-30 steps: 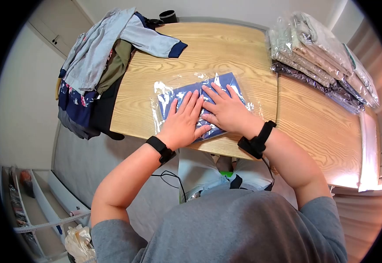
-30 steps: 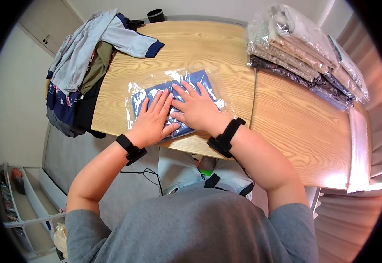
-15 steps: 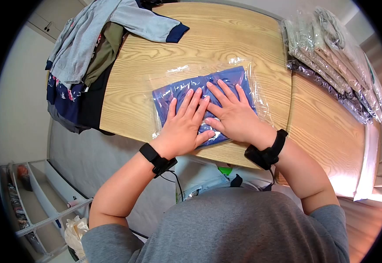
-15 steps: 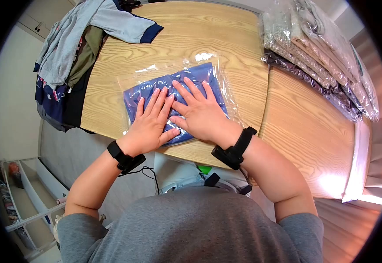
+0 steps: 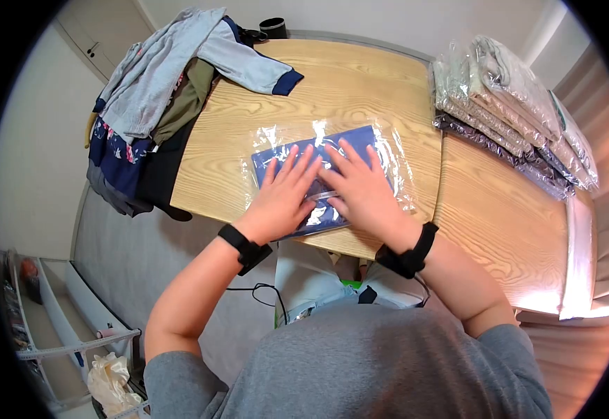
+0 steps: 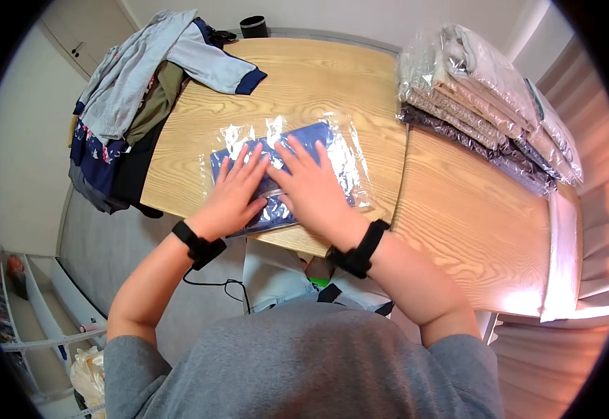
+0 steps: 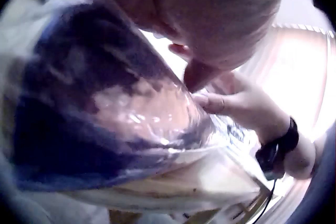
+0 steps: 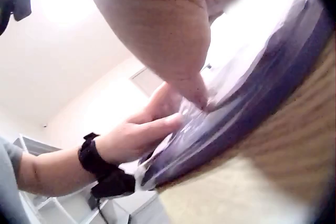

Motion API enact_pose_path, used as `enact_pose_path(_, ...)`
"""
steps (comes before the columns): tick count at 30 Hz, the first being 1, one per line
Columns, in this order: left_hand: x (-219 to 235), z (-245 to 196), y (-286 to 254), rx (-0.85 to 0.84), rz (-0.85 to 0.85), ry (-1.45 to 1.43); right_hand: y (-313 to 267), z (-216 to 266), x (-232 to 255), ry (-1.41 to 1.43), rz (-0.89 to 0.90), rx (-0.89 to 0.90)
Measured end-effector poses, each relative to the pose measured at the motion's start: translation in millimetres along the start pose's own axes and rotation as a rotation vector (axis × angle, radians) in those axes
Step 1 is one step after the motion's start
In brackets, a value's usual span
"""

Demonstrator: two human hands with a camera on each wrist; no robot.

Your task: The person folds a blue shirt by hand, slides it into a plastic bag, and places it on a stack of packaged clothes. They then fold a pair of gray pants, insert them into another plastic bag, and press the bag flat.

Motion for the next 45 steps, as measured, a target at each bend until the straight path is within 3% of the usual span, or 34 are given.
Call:
enact_pose_path(2, 16.2, -21.4, -3.3, -0.144, 0.077, 0.627, -4.8, 2.7, -10.0, -0.064, 0.005, 0.003)
enact_pose_path(3, 14.7, -22.9, -6.2, -0.158, 0.032, 0.68, -6.6, 3.1, -12.8, -0.052, 0.003, -0.063)
enact_pose_path(7, -2.0, -2.5, -15.9, -0.043, 0.129, 0.443, -13.1, -1.9, -13.5, -0.051, 0.044, -0.148)
enact_pose_path(13, -11.6, 7.7, -18.7, -0.04, 0.161, 0.388, -15.7, -7.5, -20.5, 0.053, 0.159, -0.26)
enact_pose_path(18, -12.6, 9.3, -17.0, 0.0, 0.224, 0.291, -13.5, -10.0, -19.5, 0.11, 0.169, -0.271)
enact_pose_path(26, -13.6, 13.8, -17.0, -0.024, 0.168, 0.295, -16.0, -16.0, -17.3, 0.139, 0.114, -0.231)
enact_pose_path(28, -5.6, 17.2, -15.0, 0.007, 0.23, 0.078, -14.2, -22.9, -6.4, 0.391, 0.203, -0.269)
enact_pose_path(29, -4.0, 26.1, -16.9, -0.005, 0.143, -0.127, -14.5, -36.0, -3.4, 0.568, 0.223, -0.26)
enact_pose_path(30, 0.4, 33.4, -23.0, -0.015, 0.133, -0.121, -17.3, -48.4, -0.7, 0.682, 0.129, -0.192)
enact_pose_path(32, 11.3, 44.9, -33.5, 0.082, -0.03, -0.657, -28.0, -61.4, 18.7, 0.738, -0.065, -0.294)
enact_pose_path(33, 19.9, 38.2, -41.3, 0.11, -0.151, -0.521, -34.6, -59.2, 30.6, 0.732, -0.072, -0.288)
enact_pose_path(35, 32.8, 15.9, -54.3, -0.027, -0.138, -0.219, -49.2, -47.6, 54.1, 0.584, -0.015, -0.421)
enact_pose_path(36, 31.4, 4.2, -60.9, -0.069, -0.118, -0.097, -57.5, -45.5, 54.3, 0.579, -0.013, -0.417)
enact_pose_path(37, 29.6, -2.6, -65.6, -0.146, -0.13, 0.065, -64.9, -43.6, 51.3, 0.501, 0.082, -0.303)
enact_pose_path(38, 27.4, -6.8, -69.2, -0.142, -0.134, 0.066, -71.2, -40.3, 48.0, 0.424, 0.175, -0.19)
enact_pose_path(41, 14.2, -7.8, -79.2, -0.024, -0.121, 0.282, -79.0, -40.6, 38.5, 0.345, 0.149, -0.19)
enact_pose_path(45, 6.0, 8.0, -82.1, -0.041, -0.156, 0.291, -80.5, -47.9, 33.5, 0.392, 0.114, -0.197)
Point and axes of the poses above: each hand's wrist, its own y-axis towards the middle knuckle, its own x-axis out of the back of the hand, z = x × y, the point moved 1 cm from there along y, towards the middle knuckle, and after that the axes turned 11 degrees about y, right-handed, at the moved point
